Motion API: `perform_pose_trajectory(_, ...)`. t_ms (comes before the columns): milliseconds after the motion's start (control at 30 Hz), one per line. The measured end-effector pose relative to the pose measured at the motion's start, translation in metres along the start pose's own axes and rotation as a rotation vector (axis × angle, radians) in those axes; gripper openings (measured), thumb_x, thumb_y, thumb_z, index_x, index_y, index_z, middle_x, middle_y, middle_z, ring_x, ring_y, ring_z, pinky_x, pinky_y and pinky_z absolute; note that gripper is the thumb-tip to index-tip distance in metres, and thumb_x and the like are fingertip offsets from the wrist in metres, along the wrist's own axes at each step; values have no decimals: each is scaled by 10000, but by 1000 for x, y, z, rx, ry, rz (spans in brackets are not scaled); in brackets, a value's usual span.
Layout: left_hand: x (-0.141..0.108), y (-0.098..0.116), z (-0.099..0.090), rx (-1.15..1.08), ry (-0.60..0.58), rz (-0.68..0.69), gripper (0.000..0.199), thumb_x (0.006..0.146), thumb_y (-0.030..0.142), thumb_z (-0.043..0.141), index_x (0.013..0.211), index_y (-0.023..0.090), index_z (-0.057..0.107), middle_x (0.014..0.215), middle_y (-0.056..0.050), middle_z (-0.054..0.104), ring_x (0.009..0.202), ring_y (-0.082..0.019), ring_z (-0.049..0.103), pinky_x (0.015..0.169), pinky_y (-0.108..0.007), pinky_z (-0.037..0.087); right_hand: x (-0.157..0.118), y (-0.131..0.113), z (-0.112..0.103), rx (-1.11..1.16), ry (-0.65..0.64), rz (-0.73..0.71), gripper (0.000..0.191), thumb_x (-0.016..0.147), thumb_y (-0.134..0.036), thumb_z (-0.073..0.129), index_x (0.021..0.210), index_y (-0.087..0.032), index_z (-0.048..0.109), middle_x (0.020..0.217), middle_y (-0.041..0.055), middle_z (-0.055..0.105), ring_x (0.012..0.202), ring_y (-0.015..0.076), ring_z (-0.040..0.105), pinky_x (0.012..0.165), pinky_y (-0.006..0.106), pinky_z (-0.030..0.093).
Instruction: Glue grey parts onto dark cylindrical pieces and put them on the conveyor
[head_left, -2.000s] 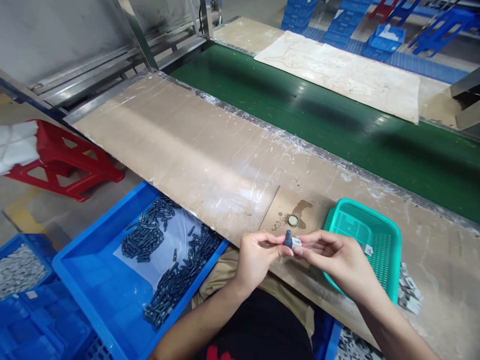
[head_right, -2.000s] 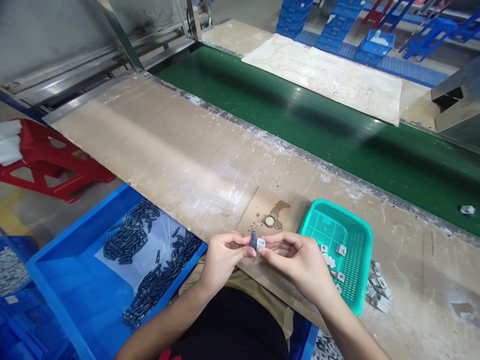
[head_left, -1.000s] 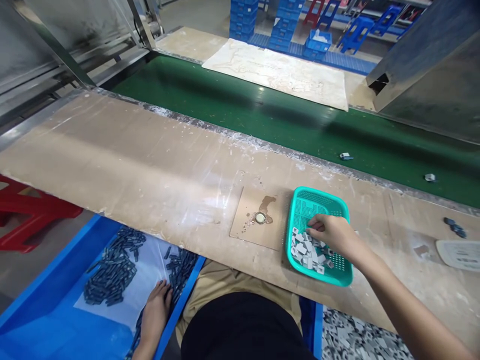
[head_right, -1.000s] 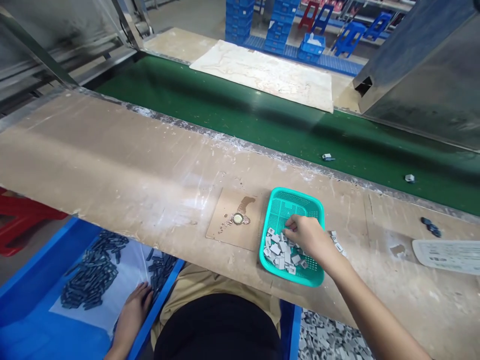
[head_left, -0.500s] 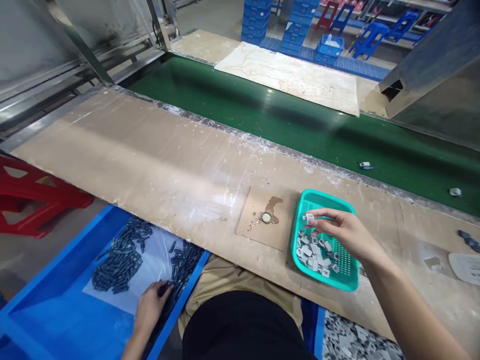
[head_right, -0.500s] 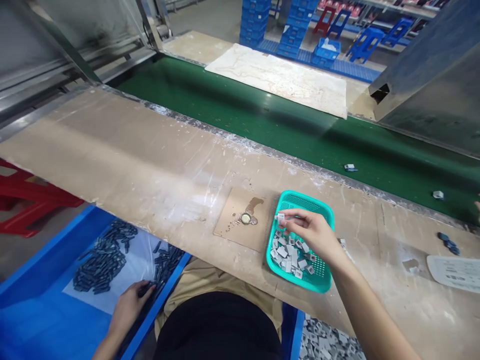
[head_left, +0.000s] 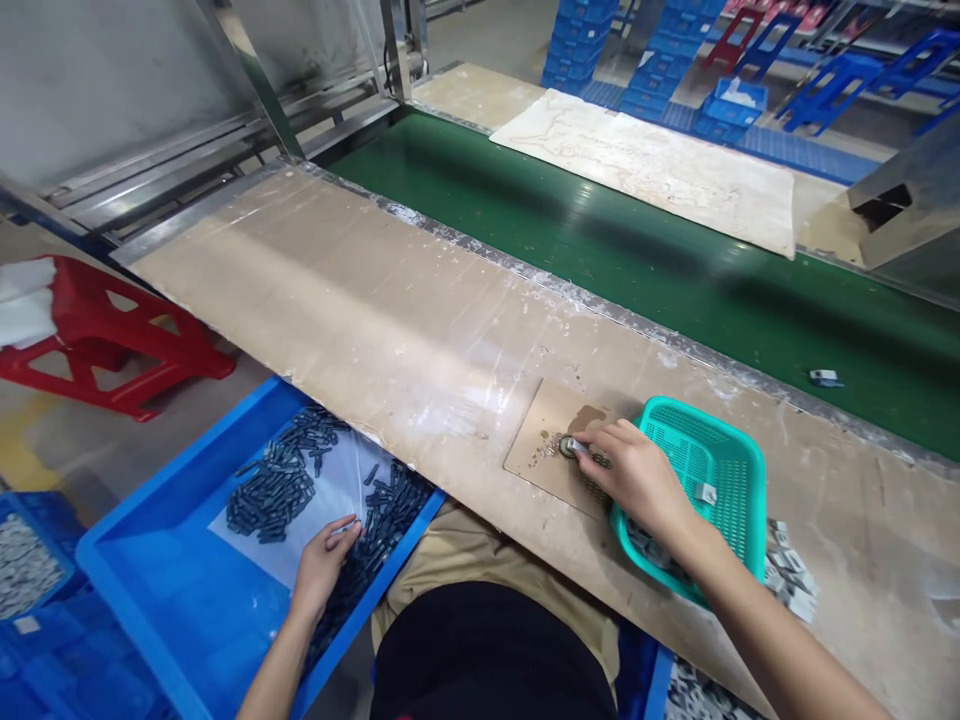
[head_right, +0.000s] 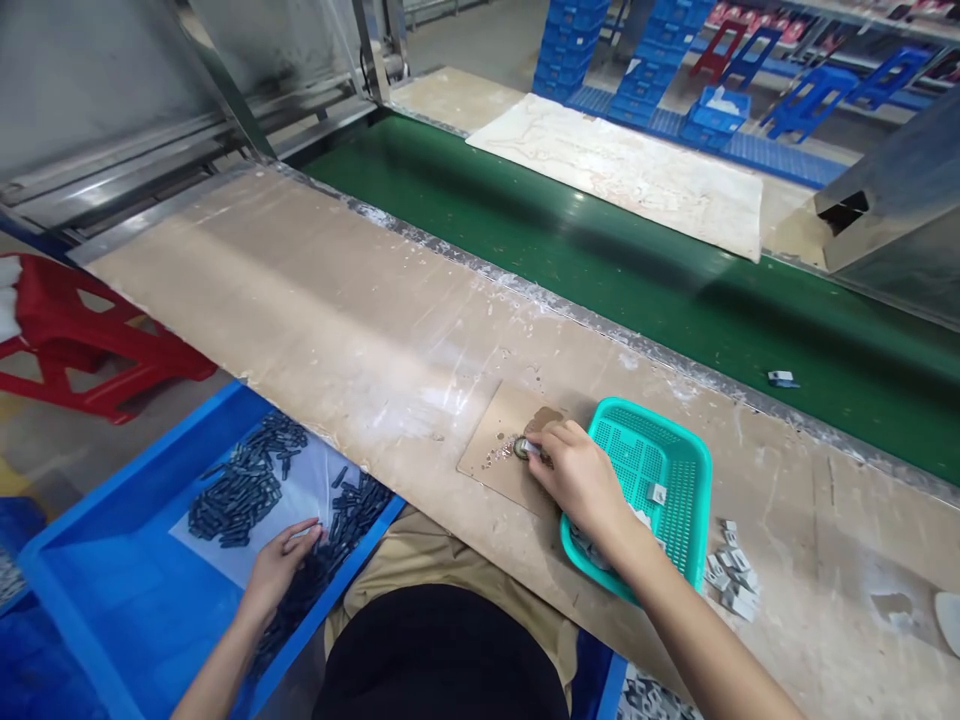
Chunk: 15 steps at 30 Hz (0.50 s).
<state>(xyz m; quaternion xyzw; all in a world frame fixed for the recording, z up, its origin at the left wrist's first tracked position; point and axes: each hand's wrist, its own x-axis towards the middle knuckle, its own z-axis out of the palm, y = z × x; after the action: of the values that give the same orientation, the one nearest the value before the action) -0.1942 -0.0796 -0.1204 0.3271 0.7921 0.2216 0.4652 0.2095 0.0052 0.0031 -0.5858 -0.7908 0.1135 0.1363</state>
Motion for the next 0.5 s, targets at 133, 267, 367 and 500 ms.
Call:
perform_pose_trajectory(133,-22,44,-1,-509,-116,-179,319,651,274,735,934,139,675,858,-77,734,738,-134,655,636,-194,506,-3,-1,-1,57,40,25,146,840,-235,544,907,-176,660,881,78,687,823,234,600,709,359,494)
perform_pose_trajectory(267,-51,94,11,-874,-239,-186,143,648,68,712,761,142,664,899,-51,723,769,-115,671,751,-183,540,-9,-4,-12,196,144,185,168,814,-312,589,902,-185,653,834,64,695,726,209,626,657,341,505)
perform_pose_trajectory(367,-68,126,36,-1032,-373,-172,96,675,45,685,703,131,650,780,-23,702,827,-140,685,813,-201,544,-12,-12,-23,437,148,317,209,787,-358,623,897,-182,651,839,71,702,741,209,657,691,343,528)
perform_pose_trajectory(500,-85,160,82,-1146,-621,-181,186,706,29,659,868,119,665,888,-41,705,947,-168,667,900,-280,526,-16,-35,-33,875,108,480,287,714,-421,706,841,-170,646,806,91,709,719,216,684,676,329,561)
